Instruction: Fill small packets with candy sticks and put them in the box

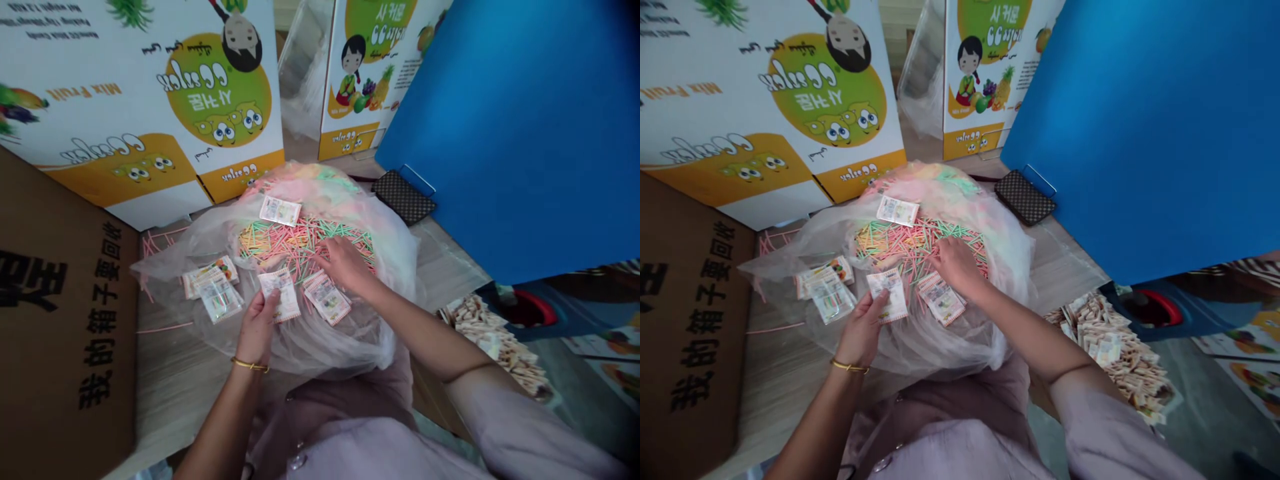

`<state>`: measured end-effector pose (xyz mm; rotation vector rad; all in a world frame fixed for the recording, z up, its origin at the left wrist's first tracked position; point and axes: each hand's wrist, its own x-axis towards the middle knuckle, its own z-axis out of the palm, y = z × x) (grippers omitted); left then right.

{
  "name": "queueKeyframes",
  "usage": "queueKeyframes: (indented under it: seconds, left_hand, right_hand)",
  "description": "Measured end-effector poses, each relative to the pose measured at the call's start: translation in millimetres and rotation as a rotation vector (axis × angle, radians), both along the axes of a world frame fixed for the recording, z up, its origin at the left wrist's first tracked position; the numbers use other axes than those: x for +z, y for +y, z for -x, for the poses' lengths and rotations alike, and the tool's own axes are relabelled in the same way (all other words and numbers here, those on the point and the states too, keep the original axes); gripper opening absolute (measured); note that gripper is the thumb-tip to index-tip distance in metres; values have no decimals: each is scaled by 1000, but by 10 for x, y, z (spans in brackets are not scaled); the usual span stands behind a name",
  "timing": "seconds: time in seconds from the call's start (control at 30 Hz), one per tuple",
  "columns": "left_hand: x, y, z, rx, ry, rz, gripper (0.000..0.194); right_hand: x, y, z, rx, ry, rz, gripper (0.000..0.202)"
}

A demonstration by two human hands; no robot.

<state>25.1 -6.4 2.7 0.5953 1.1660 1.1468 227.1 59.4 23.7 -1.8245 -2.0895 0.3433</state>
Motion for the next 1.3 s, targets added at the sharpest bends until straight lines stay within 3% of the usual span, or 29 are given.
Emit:
queueKeyframes:
  seconds: [0.13,0.3,0.5,0.67,0.8,0.87,1.03,1.2,1.3]
  left_hand:
    - [-24,-35,-19,42,-28,4,55]
    - [-35,-58,-13,2,-30,7,53]
    - [6,-52,109,131,45,59,55]
    - [12,-61,110,91,56,42,56]
    - [-15,-60,116,71,97,60,52]
    - [-14,-60,123,55,95,72,53]
    - [5,-68,103,53,111,70,56]
    - [-56,-76,85,65,147,26,53]
    - [-83,-72,113,66,131,64,50]
  right_hand:
    - [-102,330,160,-111,-197,-47,47]
    - [-138,536,311,-214,-192,35,38]
    - [-49,509,43,-156,-124,178,29]
    - [80,515,-353,-150,-25,213,32]
    - [144,401,-557,-180,-96,247,26]
    - [141,280,-553,-146,-145,224,29]
    - [5,41,-327,160,-339,32,57]
    - [-144,159,-204,71,-459,-2,34]
    - [-164,255,-226,12,-447,-1,31]
